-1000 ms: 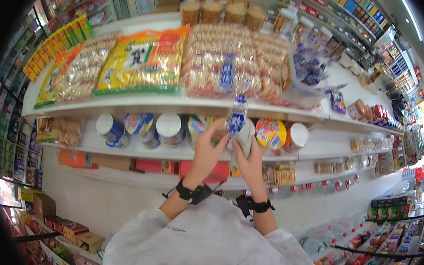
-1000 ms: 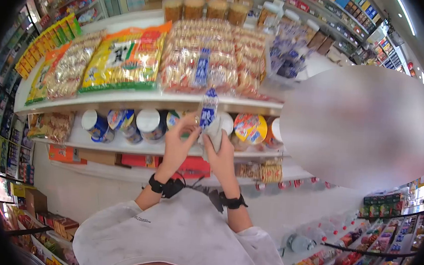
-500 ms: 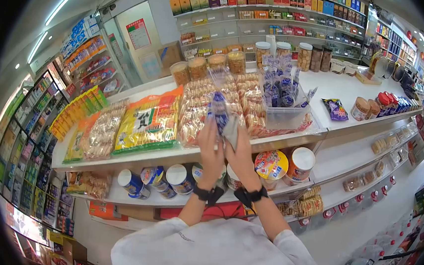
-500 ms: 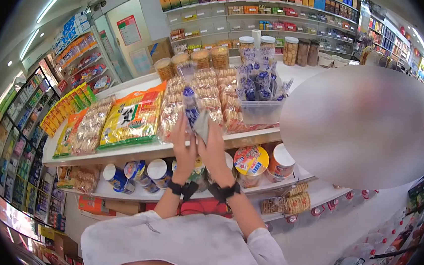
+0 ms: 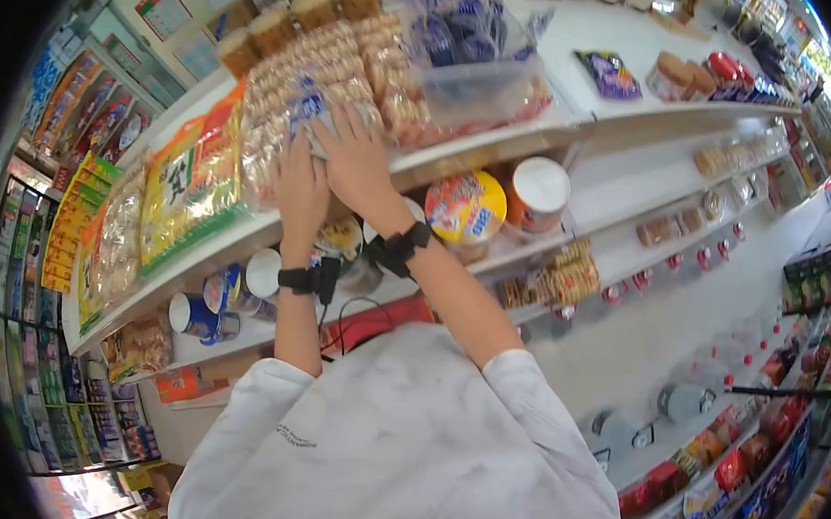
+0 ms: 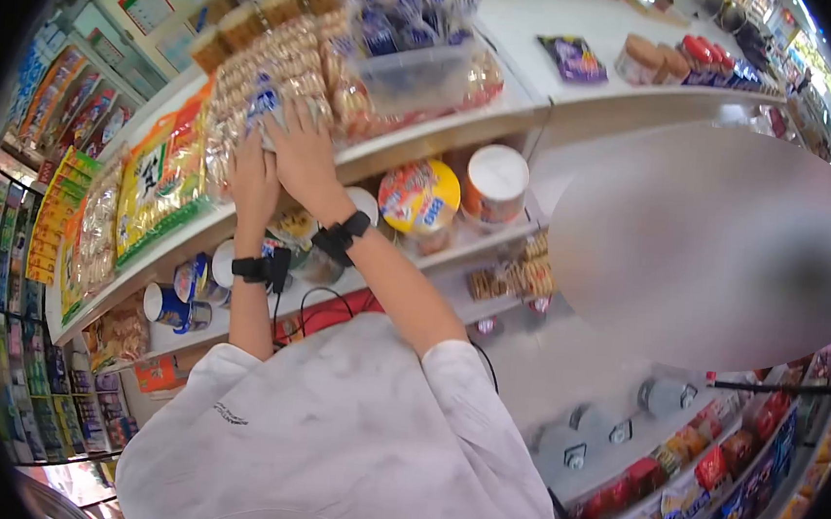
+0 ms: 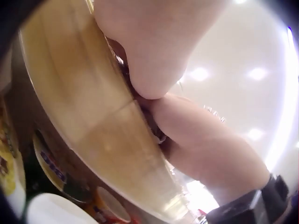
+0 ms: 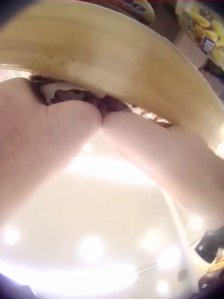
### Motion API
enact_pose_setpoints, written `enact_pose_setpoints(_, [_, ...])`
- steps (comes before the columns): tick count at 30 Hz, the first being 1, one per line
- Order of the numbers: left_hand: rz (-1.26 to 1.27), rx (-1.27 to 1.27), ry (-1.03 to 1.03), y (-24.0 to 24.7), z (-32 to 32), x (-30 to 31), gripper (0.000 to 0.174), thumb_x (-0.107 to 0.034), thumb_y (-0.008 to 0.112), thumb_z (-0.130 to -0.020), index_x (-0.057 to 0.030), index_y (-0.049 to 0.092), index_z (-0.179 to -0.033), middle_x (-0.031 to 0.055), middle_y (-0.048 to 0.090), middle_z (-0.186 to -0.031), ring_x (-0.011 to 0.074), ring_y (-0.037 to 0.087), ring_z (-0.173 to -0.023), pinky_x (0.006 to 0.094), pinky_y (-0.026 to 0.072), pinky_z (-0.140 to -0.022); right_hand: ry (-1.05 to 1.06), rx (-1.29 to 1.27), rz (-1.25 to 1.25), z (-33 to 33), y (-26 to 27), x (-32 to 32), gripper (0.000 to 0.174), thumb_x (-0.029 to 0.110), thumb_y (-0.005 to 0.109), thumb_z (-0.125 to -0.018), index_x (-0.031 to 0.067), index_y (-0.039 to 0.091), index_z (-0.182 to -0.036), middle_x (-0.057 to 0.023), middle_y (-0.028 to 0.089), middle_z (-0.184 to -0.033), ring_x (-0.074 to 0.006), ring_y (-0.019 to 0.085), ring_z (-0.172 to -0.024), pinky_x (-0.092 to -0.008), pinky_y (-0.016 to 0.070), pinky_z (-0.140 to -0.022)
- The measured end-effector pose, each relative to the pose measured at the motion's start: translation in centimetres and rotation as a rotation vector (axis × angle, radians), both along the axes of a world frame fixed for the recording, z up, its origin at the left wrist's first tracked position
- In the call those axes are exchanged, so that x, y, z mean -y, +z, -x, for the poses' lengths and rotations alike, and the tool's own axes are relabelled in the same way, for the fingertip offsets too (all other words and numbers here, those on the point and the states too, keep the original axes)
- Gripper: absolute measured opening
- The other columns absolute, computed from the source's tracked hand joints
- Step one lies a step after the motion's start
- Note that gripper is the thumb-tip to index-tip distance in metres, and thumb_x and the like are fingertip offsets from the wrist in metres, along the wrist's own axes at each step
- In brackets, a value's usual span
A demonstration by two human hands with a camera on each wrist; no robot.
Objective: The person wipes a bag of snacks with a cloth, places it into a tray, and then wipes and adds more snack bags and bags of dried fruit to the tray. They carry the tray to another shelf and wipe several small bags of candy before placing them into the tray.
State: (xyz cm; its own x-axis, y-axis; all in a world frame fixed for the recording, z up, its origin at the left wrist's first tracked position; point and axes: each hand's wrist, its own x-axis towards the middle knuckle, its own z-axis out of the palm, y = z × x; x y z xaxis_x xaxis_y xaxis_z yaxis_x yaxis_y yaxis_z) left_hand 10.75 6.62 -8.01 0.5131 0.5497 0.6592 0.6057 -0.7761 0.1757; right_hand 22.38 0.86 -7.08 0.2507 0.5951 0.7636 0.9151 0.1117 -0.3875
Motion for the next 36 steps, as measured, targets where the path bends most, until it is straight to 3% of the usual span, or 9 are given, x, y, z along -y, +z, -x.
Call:
enact_pose_setpoints(10, [0.045, 0.046, -0.026, -0.1, 0.0, -0.9, 0.050, -0.022, 0.046, -0.101, -0.0016, 0.046, -0.146, 0.0209, 0.040, -0.154, 0.0398, 0.035, -0.143, 0.0513, 0.0254, -0.117, 0.065, -0.068, -0.075, -0.1, 0.7, 1.3, 0.061, 0.016, 0.061, -0.088, 0.0102, 0.046, -0.147, -0.0200, 0.046, -0.148, -0.0353, 0.039, -0.141, -0.0509, 0.0351, -0.112])
enact_pose_setpoints(13, [0.100, 0.126, -0.040, 0.4, -0.1, -0.4, 0.052, -0.028, 0.049, -0.101, -0.0027, 0.046, -0.146, 0.0247, 0.038, -0.154, 0.0439, 0.037, -0.141, 0.0504, 0.0275, -0.116, 0.396, -0.614, -0.173, -0.5, 2.6, 3.8, 0.071, 0.008, 0.062, -0.083, 0.0094, 0.040, -0.150, -0.0195, 0.046, -0.148, -0.0373, 0.041, -0.139, -0.0504, 0.0383, -0.112])
enact_pose_setpoints(14, [0.090, 0.109, -0.047, 0.2, 0.2, -0.5, 0.053, -0.030, 0.050, -0.101, -0.0031, 0.046, -0.147, 0.0255, 0.038, -0.154, 0.0449, 0.037, -0.140, 0.0501, 0.0283, -0.116, 0.392, -0.526, -0.246, -0.8, 3.5, 5.0, 0.072, 0.007, 0.062, -0.081, 0.0097, 0.041, -0.150, -0.0199, 0.045, -0.148, -0.0383, 0.041, -0.139, -0.0500, 0.0388, -0.112])
enact_pose_setpoints(19, [0.085, 0.013, -0.011, -0.4, 0.5, -1.4, 0.055, -0.030, 0.054, -0.100, -0.0053, 0.046, -0.148, 0.0253, 0.038, -0.154, 0.0452, 0.039, -0.138, 0.0492, 0.0307, -0.114, 0.209, -0.202, -0.477, -2.1, 7.9, 11.2, 0.073, 0.003, 0.064, -0.072, 0.0125, 0.051, -0.143, -0.0209, 0.040, -0.152, -0.0402, 0.038, -0.142, -0.0499, 0.0370, -0.114])
enact_pose_setpoints(22, [0.086, 0.111, -0.047, 1.0, -0.2, 0.6, 0.055, -0.030, 0.056, -0.099, -0.0062, 0.046, -0.148, 0.0266, 0.038, -0.153, 0.0448, 0.040, -0.138, 0.0487, 0.0317, -0.114, -0.070, -0.123, -0.494, -4.0, 8.8, 11.4, 0.071, 0.003, 0.067, -0.069, 0.0141, 0.056, -0.139, -0.0201, 0.038, -0.154, -0.0395, 0.036, -0.144, -0.0510, 0.0352, -0.115])
enact_pose_setpoints(24, [0.055, 0.180, -0.085, 0.9, 0.0, 0.4, 0.055, -0.027, 0.058, -0.099, -0.0072, 0.045, -0.149, 0.0265, 0.037, -0.154, 0.0419, 0.039, -0.140, 0.0463, 0.0379, -0.111, -0.123, -0.120, -0.369, -5.0, 9.1, 10.6, 0.068, 0.004, 0.069, -0.070, 0.0142, 0.057, -0.137, -0.0184, 0.038, -0.154, -0.0372, 0.035, -0.144, -0.0540, 0.0266, -0.119])
enact_pose_setpoints(26, [0.318, 0.429, -0.176, 2.9, 0.0, 3.2, 0.054, -0.022, 0.059, -0.099, -0.0069, 0.045, -0.149, 0.0259, 0.035, -0.155, 0.0369, 0.040, -0.141, 0.0421, 0.0447, -0.105, -0.174, -0.075, -0.274, -5.3, 9.3, 9.8, 0.063, 0.005, 0.069, -0.071, 0.0121, 0.060, -0.133, -0.0179, 0.040, -0.153, -0.0362, 0.036, -0.144, -0.0548, 0.0214, -0.121])
enact_pose_setpoints(29, [0.343, 0.611, -0.286, 4.0, 1.2, 3.9, 0.060, -0.009, 0.060, -0.098, 0.0010, 0.035, -0.152, 0.0225, 0.037, -0.152, 0.0319, 0.046, -0.135, 0.0378, 0.0479, -0.102, -0.205, -0.026, -0.198, -6.0, 8.9, 8.6, 0.052, 0.005, 0.069, -0.072, 0.0067, 0.064, -0.124, -0.0157, 0.050, -0.145, -0.0314, 0.042, -0.140, -0.0559, 0.0160, -0.122])
enact_pose_setpoints(36, [0.464, 0.835, -0.369, 8.1, 3.5, 8.0, 0.064, -0.007, 0.055, -0.100, -0.0054, 0.025, -0.157, 0.0201, 0.044, -0.143, 0.0273, 0.052, -0.127, 0.0367, 0.0472, -0.103, -0.192, -0.136, -0.314, -7.1, 10.2, 8.2, 0.043, 0.000, 0.062, -0.074, -0.0010, 0.065, -0.117, -0.0143, 0.064, -0.125, -0.0312, 0.056, -0.123, -0.0499, 0.0287, -0.118])
